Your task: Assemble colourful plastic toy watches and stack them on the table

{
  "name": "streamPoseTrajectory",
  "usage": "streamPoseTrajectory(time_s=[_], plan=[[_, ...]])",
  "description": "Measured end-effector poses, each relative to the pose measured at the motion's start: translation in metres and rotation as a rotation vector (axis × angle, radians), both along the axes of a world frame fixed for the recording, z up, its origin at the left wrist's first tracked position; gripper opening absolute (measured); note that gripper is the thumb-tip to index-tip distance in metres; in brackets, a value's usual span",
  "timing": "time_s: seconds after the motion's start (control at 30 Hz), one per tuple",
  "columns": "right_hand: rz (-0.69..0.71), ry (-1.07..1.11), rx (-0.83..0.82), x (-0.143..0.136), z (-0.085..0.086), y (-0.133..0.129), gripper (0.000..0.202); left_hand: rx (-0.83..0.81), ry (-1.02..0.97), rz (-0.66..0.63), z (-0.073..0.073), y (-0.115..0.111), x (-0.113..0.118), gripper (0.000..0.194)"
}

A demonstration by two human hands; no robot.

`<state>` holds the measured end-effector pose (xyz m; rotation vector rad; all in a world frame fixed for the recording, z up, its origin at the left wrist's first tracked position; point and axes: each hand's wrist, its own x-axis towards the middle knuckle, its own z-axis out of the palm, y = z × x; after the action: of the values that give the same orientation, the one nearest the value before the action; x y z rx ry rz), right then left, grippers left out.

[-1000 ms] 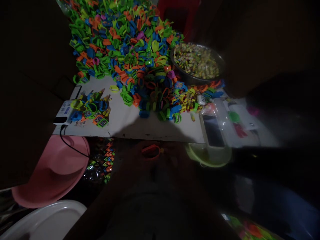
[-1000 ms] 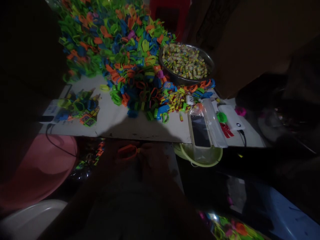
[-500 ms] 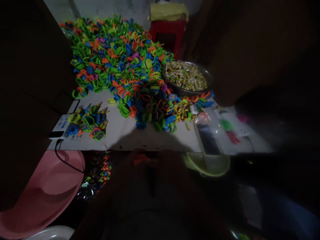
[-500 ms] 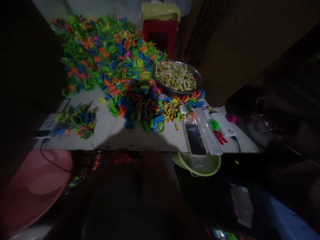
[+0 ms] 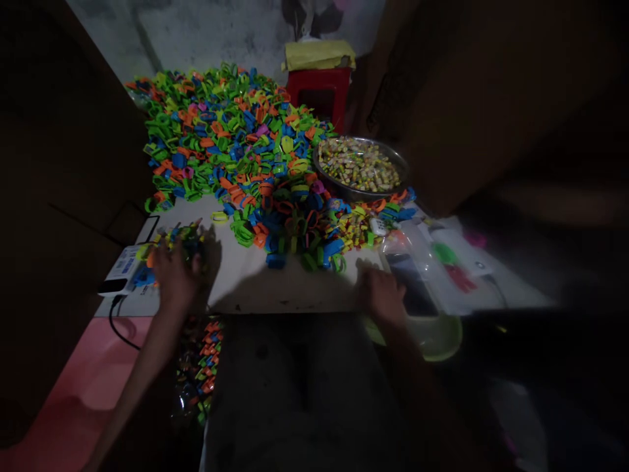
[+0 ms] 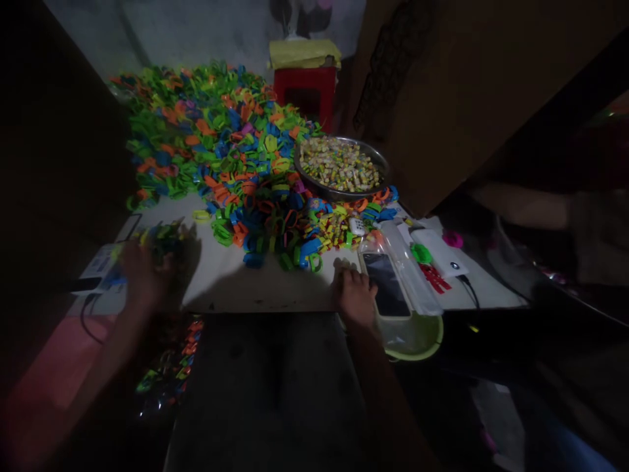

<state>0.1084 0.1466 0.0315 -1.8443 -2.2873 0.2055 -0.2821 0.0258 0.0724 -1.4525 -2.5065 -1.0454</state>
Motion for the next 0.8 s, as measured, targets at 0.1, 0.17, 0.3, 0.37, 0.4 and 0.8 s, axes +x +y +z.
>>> streamPoseTrajectory(time_s=[0.1, 0.17, 0.3, 0.37, 0.4, 0.8], plan=[[-0.039, 0.264, -0.017, 0.002, -0.001, -0.01, 0.023, -0.068, -0.001, -0.173, -0.019, 0.026, 0.045, 0.037], [-0.024, 0.499, 0.011, 0.0, 0.001, -0.02, 0.018, -0.11, -0.139, -0.256, -0.034, 0.048, 0.072, 0.033], [0.027, 0.912, 0.049, -0.015, 0.006, -0.052, 0.018, -0.109, -0.251, -0.218, -0.053, 0.078, 0.101, 0.022], [0.046, 0.989, 0.009, -0.025, 0.008, -0.067, 0.016, -0.097, -0.298, -0.212, -0.056, 0.08, 0.106, 0.018], [0.051, 1.004, -0.031, -0.029, 0.009, -0.073, 0.015, -0.093, -0.325, -0.223, -0.055, 0.076, 0.108, 0.016], [0.226, 1.014, -0.286, -0.055, 0.037, -0.102, 0.026, 0.008, -0.838, -0.557, 0.011, -0.043, 0.173, 0.04]])
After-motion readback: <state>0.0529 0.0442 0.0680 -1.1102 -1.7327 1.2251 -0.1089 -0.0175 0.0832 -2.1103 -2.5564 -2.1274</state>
